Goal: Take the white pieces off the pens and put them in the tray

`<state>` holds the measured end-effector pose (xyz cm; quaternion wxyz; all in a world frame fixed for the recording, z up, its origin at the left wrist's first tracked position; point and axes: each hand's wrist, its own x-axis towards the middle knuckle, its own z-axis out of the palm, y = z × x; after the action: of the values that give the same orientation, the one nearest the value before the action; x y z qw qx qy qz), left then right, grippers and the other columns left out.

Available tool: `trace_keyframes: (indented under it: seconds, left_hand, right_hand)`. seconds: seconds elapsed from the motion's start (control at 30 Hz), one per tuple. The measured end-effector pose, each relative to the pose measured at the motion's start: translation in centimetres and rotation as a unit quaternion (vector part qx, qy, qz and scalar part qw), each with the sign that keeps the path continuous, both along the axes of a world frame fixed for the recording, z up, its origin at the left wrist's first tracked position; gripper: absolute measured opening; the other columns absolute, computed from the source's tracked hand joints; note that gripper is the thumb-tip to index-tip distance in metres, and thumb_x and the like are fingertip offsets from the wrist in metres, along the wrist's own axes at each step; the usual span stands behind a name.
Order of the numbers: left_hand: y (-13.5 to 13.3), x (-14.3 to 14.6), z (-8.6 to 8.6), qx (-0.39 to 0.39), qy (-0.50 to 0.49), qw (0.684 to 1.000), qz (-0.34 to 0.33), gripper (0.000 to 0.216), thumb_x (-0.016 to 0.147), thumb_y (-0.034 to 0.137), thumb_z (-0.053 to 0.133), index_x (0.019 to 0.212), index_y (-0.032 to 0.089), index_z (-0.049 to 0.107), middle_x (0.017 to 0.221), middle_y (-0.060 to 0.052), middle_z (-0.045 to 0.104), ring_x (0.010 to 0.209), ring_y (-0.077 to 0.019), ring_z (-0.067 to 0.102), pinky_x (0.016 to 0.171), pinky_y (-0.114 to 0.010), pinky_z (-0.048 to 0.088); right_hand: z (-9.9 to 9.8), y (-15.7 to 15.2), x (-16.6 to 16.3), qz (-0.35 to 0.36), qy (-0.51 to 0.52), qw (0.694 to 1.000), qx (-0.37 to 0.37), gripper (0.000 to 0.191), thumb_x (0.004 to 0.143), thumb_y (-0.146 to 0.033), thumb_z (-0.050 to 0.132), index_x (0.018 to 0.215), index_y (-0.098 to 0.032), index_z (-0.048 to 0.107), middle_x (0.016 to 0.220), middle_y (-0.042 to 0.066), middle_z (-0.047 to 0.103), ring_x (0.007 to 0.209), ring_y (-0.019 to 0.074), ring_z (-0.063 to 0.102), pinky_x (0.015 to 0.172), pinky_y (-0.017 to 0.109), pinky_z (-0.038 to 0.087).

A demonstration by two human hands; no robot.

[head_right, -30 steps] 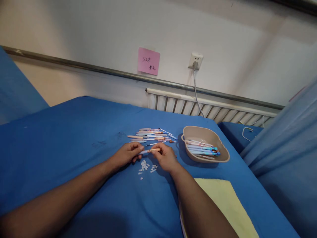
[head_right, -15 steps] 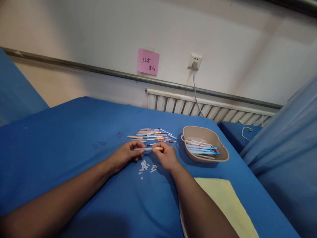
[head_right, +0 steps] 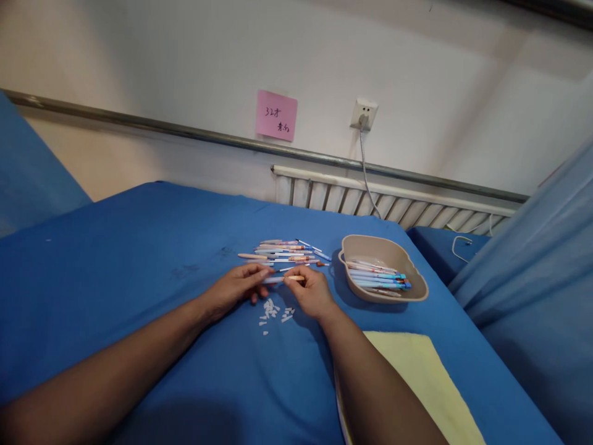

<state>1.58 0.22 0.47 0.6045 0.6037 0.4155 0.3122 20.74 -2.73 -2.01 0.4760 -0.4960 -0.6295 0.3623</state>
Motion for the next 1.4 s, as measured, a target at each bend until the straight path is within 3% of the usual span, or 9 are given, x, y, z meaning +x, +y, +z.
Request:
trace_keyframes:
  seconds: [0.1,0.23,0.37,0.53,0.77,0.9,1.1,1.27,1.4]
  left_hand:
    - [0.1,0.0,-0.2,0.006,0.035,0.999,-0.021,0.038,0.073,0.050,0.061,0.073,0.013,0.058,0.064,-0.002,0.061,0.049,-0.0083,0.049,0.044,-0.019,0.036]
    - [0.1,0.0,-0.2,0.058,0.026,0.998,-0.010,0.031,0.064,0.038,0.072,0.079,0.014,0.060,0.062,0.003,0.056,0.053,-0.0084,0.048,0.050,-0.019,0.037]
    - [-0.4,0.1,0.2,0.117,0.035,0.991,-0.050,0.034,0.070,0.039,0.066,0.095,0.016,0.063,0.087,-0.003,0.064,0.078,-0.0161,0.056,0.068,-0.025,0.043]
    - [-0.3,-0.1,0.1,0.153,0.103,0.976,-0.114,0.027,0.079,0.040,0.056,0.086,0.016,0.065,0.080,-0.001,0.063,0.076,-0.0166,0.054,0.069,-0.026,0.042]
    - [0.0,-0.1,-0.2,0.155,0.090,0.978,-0.108,0.026,0.077,0.040,0.058,0.085,0.016,0.061,0.078,0.000,0.060,0.074,-0.0151,0.052,0.068,-0.025,0.042]
    - [-0.2,0.0,-0.1,0.111,0.053,0.985,-0.119,0.028,0.081,0.042,0.054,0.091,0.017,0.059,0.075,0.000,0.059,0.064,-0.0114,0.050,0.060,-0.022,0.040]
    - [0.5,0.0,-0.3,0.016,-0.027,0.999,-0.036,0.035,0.080,0.048,0.055,0.090,0.015,0.056,0.071,0.001,0.058,0.049,-0.0073,0.046,0.048,-0.020,0.037]
    - [1.1,0.0,-0.5,-0.013,-0.064,0.998,-0.016,0.033,0.080,0.045,0.058,0.089,0.013,0.056,0.071,0.001,0.058,0.047,-0.0058,0.045,0.045,-0.019,0.036]
    - [1.4,-0.2,-1.1,-0.017,-0.075,0.997,-0.020,0.032,0.080,0.044,0.058,0.090,0.013,0.056,0.071,0.000,0.058,0.049,-0.0063,0.046,0.046,-0.019,0.037]
  right_hand:
    - [0.1,-0.1,0.0,0.013,-0.006,1.000,0.004,0.018,0.074,-0.037,0.059,0.078,-0.020,0.063,0.058,-0.003,0.050,0.051,0.0105,0.040,0.048,0.022,0.031]
    - [0.1,-0.2,0.0,0.013,-0.012,1.000,0.007,0.017,0.074,-0.035,0.059,0.080,-0.020,0.063,0.059,-0.003,0.052,0.052,0.0107,0.041,0.049,0.022,0.033]
    - [0.1,-0.3,-0.1,0.015,-0.016,1.000,0.015,0.016,0.075,-0.034,0.060,0.084,-0.020,0.062,0.064,-0.003,0.054,0.054,0.0107,0.045,0.052,0.023,0.036]
    - [0.5,-0.5,-0.5,0.052,0.090,0.994,0.015,0.043,0.069,-0.030,0.067,0.108,-0.022,0.051,0.071,-0.003,0.056,0.061,0.0115,0.053,0.058,0.023,0.042]
    - [0.0,-0.1,-0.9,0.065,0.115,0.991,-0.004,0.022,0.071,-0.036,0.065,0.084,-0.019,0.057,0.070,-0.001,0.060,0.058,0.0109,0.053,0.055,0.023,0.042]
    - [0.4,-0.1,-0.5,0.060,0.115,0.992,0.001,0.024,0.069,-0.037,0.067,0.083,-0.019,0.059,0.068,-0.001,0.059,0.057,0.0104,0.051,0.053,0.022,0.042]
    - [1.9,0.5,2.7,-0.062,0.180,0.982,0.023,0.027,0.079,-0.045,0.054,0.075,-0.018,0.057,0.062,-0.003,0.055,0.046,0.0072,0.041,0.045,0.020,0.035]
    - [0.5,1.5,4.4,-0.098,-0.021,0.995,-0.010,0.025,0.076,-0.040,0.053,0.065,-0.017,0.055,0.051,-0.004,0.050,0.045,0.0092,0.041,0.045,0.021,0.031]
    - [0.3,0.6,4.9,-0.082,-0.244,0.966,-0.017,0.021,0.078,-0.033,0.051,0.064,-0.018,0.055,0.053,-0.003,0.053,0.049,0.0098,0.045,0.049,0.021,0.029]
